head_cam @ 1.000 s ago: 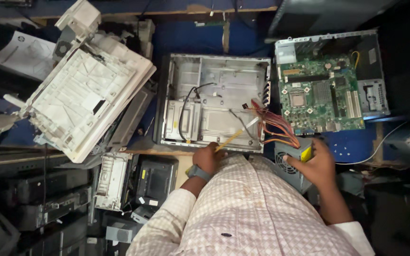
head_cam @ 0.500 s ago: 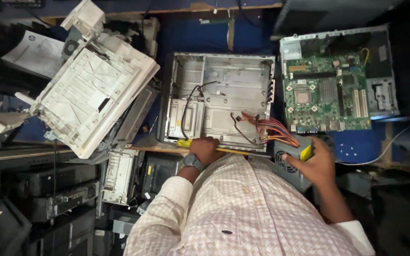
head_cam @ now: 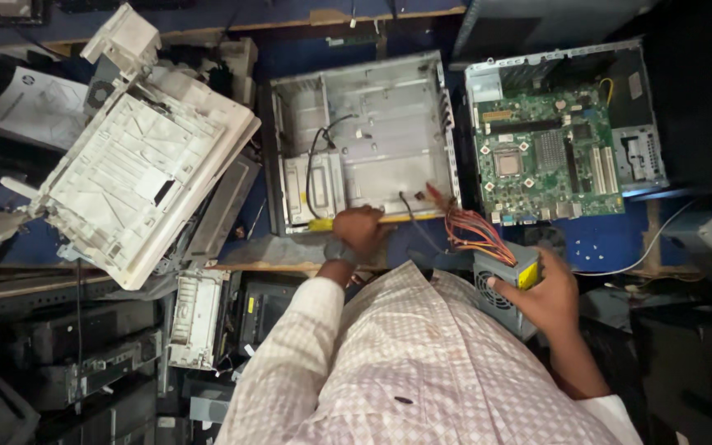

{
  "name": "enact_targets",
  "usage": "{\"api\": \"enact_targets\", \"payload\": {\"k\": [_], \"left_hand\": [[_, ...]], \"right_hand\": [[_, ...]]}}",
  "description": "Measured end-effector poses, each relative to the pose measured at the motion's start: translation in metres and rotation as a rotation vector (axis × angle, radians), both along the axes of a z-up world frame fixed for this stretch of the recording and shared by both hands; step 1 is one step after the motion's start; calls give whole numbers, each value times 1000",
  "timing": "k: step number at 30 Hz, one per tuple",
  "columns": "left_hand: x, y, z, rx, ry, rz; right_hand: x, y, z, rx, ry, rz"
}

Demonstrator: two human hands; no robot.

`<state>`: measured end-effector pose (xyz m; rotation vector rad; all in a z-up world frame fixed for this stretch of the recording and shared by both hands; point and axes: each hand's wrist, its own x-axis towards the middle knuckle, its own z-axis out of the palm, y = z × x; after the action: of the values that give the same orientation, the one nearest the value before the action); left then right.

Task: The person removes a motherboard from a desktop computer case using a yellow screwdriver, then removes the power supply unit. The components are placed on a cluttered workbench with other computer parts.

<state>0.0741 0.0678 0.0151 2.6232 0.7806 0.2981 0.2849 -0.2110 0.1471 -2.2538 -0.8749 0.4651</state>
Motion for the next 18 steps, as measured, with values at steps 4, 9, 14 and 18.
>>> {"api": "enact_targets", "payload": {"k": [4,9,14,18], "left_hand": [[19,19,-9,79,0,-48],[31,53,-35,234,50,-198],[41,88,-49,315,72,-284],[41,99,-43,334,116,-273]], "right_hand": [[-4,0,7,19,-4,31],[-12,8,6,50,-78,54],[-2,20,-1,145,133,63],[-1,30,-7,169,205,69]]}}
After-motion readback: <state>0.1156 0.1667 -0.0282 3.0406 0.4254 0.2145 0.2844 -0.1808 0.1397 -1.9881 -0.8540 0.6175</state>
